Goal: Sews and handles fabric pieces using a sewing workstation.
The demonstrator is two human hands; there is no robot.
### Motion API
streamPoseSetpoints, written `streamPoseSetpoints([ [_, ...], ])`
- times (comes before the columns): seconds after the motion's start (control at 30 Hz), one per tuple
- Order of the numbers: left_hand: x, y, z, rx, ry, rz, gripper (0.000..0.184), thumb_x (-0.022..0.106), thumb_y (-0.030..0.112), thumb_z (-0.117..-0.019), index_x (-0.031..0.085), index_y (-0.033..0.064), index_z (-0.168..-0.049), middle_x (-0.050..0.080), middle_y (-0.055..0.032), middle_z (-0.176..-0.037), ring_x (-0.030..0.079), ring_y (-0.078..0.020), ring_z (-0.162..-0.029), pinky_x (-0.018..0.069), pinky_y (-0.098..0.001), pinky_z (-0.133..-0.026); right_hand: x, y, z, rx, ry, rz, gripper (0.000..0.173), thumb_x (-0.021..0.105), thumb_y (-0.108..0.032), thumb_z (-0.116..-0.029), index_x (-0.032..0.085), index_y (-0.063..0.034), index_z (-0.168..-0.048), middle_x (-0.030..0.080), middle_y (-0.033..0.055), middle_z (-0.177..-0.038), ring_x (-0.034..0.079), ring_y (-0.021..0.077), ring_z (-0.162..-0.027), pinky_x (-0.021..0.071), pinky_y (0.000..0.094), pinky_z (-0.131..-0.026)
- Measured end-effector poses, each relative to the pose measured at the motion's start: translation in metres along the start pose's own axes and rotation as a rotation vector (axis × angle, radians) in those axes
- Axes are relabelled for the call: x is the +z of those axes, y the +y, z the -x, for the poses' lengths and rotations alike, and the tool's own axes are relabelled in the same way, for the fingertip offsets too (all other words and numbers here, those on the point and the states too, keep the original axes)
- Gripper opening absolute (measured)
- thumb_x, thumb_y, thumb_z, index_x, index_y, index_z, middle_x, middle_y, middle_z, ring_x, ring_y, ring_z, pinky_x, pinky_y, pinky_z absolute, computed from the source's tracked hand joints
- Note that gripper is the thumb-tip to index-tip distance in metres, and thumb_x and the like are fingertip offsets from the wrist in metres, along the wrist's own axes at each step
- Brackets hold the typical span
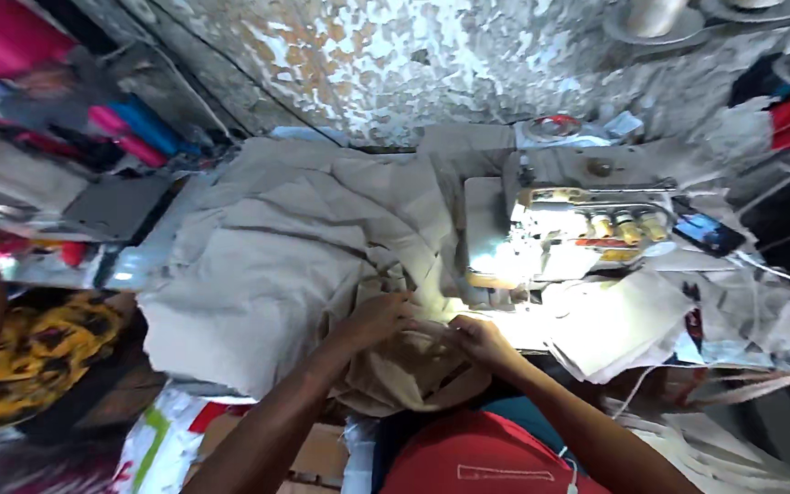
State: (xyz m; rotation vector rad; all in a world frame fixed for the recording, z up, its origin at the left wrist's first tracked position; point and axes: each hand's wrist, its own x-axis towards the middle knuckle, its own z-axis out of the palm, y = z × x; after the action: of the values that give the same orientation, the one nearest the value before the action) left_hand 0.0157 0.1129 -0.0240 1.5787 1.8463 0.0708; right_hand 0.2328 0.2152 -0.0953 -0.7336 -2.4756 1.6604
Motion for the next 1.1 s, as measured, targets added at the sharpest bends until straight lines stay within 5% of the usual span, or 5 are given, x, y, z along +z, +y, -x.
streamPoseSetpoints([
  [0.2,0.001,-0.015,-0.012,-0.002,-0.015,-0.022,0.027,0.064,0.024,-0.1023,0.076,0.0028,-0.113,0.062,-0.0167,-0.135,0.061,-0.0335,-0.121,0.0468,-0.0546,-0.103,0.007,-0.001,-0.014,0.101,0.024,-0.051,0.034,0.058,-0.021,-0.1027,0.06,-0.0012,-0.131,0.067,0.0106,-0.081,0.061,0.0192,-0.07,0.0529,0.0403,-0.073],
  [0.33,0.003,-0.016,-0.013,-0.047,-0.022,-0.083,0.03,0.06,0.027,-0.1047,0.075,0.0045,-0.116,0.064,-0.0191,-0.129,0.064,-0.0355,-0.115,0.0485,-0.0551,-0.1,0.005,0.001,-0.028,0.217,-0.038,-0.195,0.045,0.06,-0.018,-0.1018,0.051,-0.0054,-0.143,0.07,0.0147,-0.101,0.066,0.0189,-0.08,0.0551,0.0397,-0.08],
  [0.73,0.034,0.012,0.037,0.14,0.417,-0.306,0.023,0.055,0.002,-0.0997,0.073,-0.0002,-0.114,0.068,-0.0256,-0.109,0.071,-0.0428,-0.087,0.0582,-0.0552,-0.071,-0.007,-0.016,-0.014,0.119,0.048,0.011,0.031,0.061,-0.026,-0.1012,0.065,-0.0014,-0.119,0.07,0.013,-0.091,0.067,0.024,-0.084,0.0534,0.0457,-0.081],
  [0.93,0.046,0.024,0.042,0.121,0.742,-0.348,0.033,0.065,0.013,-0.0963,0.067,-0.0026,-0.125,0.071,-0.0226,-0.094,0.072,-0.0385,-0.07,0.0582,-0.05,-0.058,-0.013,-0.042,0.008,0.11,0.139,0.179,0.032,0.056,-0.029,-0.1048,0.069,0.0001,-0.111,0.07,0.0149,-0.085,0.067,0.029,-0.081,0.0516,0.0486,-0.077],
  [1.1,0.047,0.029,0.047,0.111,0.794,-0.265,0.017,0.063,0.011,-0.0961,0.076,0.0006,-0.098,0.071,-0.0198,-0.095,0.072,-0.0349,-0.072,0.0589,-0.0485,-0.058,-0.008,-0.038,0.017,-0.073,0.336,0.244,0.03,0.059,-0.026,-0.1018,0.072,0.0008,-0.102,0.071,0.0156,-0.08,0.07,0.031,-0.075,0.0542,0.0502,-0.071],
])
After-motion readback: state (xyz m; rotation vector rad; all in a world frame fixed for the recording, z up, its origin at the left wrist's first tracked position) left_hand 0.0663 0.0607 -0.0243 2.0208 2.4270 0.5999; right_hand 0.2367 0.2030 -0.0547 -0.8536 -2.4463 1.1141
